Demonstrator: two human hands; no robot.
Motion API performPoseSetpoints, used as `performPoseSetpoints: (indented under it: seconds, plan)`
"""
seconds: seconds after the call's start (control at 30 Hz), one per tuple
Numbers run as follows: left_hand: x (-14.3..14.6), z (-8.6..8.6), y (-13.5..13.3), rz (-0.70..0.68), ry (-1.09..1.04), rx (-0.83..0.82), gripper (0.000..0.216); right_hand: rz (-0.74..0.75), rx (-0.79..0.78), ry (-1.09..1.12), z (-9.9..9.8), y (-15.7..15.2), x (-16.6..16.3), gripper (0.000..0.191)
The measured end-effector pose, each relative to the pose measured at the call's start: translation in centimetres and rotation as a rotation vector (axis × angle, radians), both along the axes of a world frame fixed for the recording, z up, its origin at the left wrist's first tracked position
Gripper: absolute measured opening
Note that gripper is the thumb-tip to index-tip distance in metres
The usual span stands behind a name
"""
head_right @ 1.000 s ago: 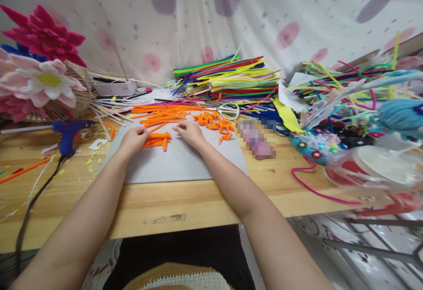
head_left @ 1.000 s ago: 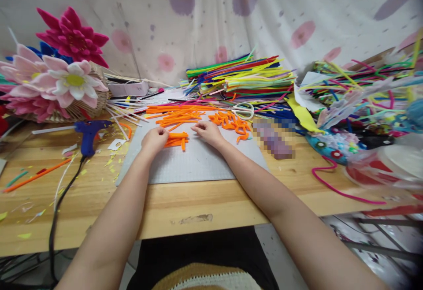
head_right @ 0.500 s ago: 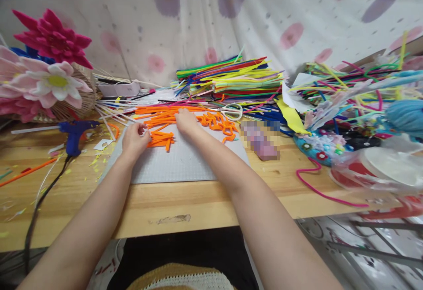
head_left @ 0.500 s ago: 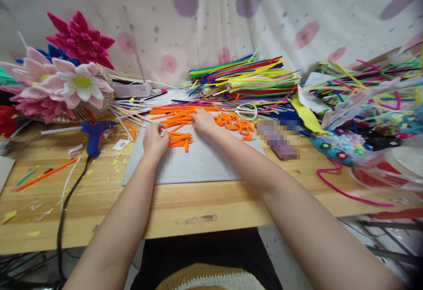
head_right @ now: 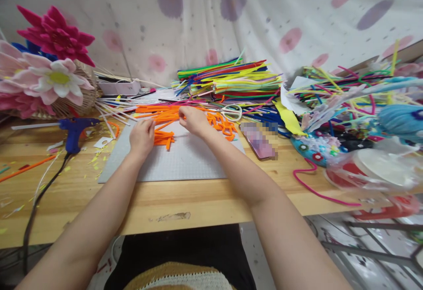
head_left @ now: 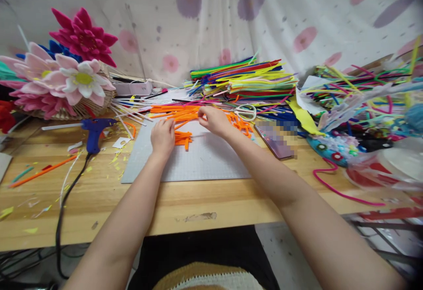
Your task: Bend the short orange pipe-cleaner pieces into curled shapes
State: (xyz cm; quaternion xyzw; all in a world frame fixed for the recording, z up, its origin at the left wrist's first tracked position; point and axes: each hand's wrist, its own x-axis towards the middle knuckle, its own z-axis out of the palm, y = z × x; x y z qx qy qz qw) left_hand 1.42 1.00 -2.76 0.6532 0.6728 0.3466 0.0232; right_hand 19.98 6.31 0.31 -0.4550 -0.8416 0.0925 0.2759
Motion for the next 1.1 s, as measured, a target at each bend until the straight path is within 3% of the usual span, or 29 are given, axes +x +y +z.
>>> performPoseSetpoints:
  seconds: [0.13, 0.23, 0.33, 0.43, 0.6, 0.83, 1.1]
  plan:
    - [1.4, 0.5, -0.4, -0.083, -0.356, 0.026, 0.033, 0.168, -0.370, 0.415, -0.7, -0.5, -0.1, 0.010]
    - [2.5, 0.5, -0.4, -0.206, -0.670, -0.154, 0.027, 0.224, -0.592, 0.658, -1.1, -0.8, -0.1, 0.015]
    - [3.2, 0.5, -0.5, -0.269, -0.914, -0.375, 0.017, 0.254, -0.682, 0.798, -1.4, -1.2, -0.3, 0.019]
    - [3.4, 0.7, -0.9, -0.262, -1.034, -0.477, 0.013, 0.258, -0.714, 0.827, -1.8, -1.6, -0.6, 0.020]
    - [3.1, 0.9, -1.2, -0.240, -1.109, -0.511, 0.012, 0.297, -0.702, 0.770, -2.4, -1.9, -1.3, 0.021]
    - [2.9, 1.2, -1.6, -0.305, -1.097, -0.553, 0.012, 0.179, -0.572, 0.743, -2.6, -1.9, -1.8, 0.016]
    - [2.6, 0.9, -1.5, -0.308, -1.064, -0.530, 0.013, 0.245, -0.660, 0.837, -3.4, -1.9, -2.2, 0.022]
